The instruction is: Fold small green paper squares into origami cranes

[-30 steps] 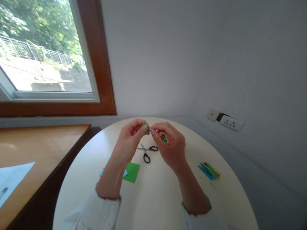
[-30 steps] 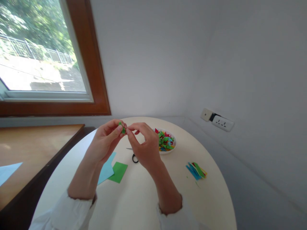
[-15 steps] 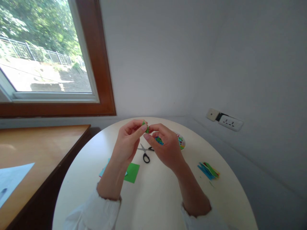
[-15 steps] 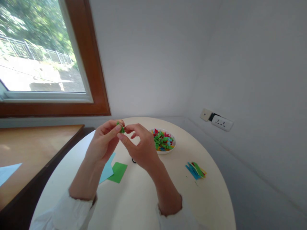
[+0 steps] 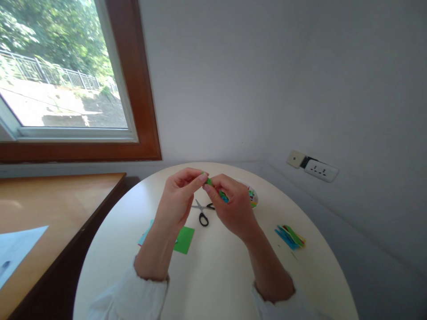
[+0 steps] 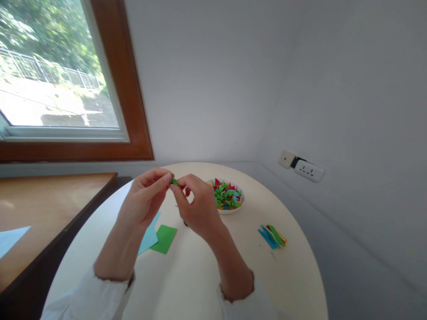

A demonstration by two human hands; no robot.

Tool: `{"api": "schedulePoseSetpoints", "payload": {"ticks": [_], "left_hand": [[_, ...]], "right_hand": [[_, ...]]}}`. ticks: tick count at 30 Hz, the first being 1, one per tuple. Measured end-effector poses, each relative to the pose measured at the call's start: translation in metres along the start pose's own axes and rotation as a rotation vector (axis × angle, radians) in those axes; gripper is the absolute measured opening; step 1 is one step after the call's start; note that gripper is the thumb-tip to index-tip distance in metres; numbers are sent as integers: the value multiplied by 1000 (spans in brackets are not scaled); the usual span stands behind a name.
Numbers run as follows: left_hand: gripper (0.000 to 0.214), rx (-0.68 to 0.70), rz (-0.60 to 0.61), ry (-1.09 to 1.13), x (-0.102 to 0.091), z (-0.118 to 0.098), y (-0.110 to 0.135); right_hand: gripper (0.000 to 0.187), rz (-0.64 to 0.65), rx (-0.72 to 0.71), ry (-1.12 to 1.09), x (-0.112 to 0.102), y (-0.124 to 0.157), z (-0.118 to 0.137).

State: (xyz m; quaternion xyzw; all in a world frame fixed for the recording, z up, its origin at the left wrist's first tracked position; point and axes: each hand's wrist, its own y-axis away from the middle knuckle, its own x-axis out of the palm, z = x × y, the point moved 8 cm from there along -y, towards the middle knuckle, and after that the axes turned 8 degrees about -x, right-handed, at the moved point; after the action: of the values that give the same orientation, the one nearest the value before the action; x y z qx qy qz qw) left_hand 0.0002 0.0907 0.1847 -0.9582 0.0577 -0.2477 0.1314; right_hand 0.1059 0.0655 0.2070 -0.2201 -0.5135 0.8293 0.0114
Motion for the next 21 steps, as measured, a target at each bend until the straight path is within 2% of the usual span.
{"api": "schedulePoseSetpoints", "payload": {"ticks": [4, 10, 14, 17, 21], "left_hand": [[10, 31, -22, 11, -1, -2, 0], [10, -2, -7, -25, 1, -2, 2], [9, 16, 4, -65, 0, -4, 2], [6, 102, -47, -126, -4, -9, 2], [2, 368, -216, -309, -7, -27, 13]], "right_hand": [[12, 37, 71, -121, 7, 0, -6], [23, 27, 97, -101, 2, 2, -6], [17, 41, 208, -226, 6, 3, -18], [16, -4, 292, -253, 8, 5, -28], [33, -47, 315, -116, 0, 5, -24]]}}
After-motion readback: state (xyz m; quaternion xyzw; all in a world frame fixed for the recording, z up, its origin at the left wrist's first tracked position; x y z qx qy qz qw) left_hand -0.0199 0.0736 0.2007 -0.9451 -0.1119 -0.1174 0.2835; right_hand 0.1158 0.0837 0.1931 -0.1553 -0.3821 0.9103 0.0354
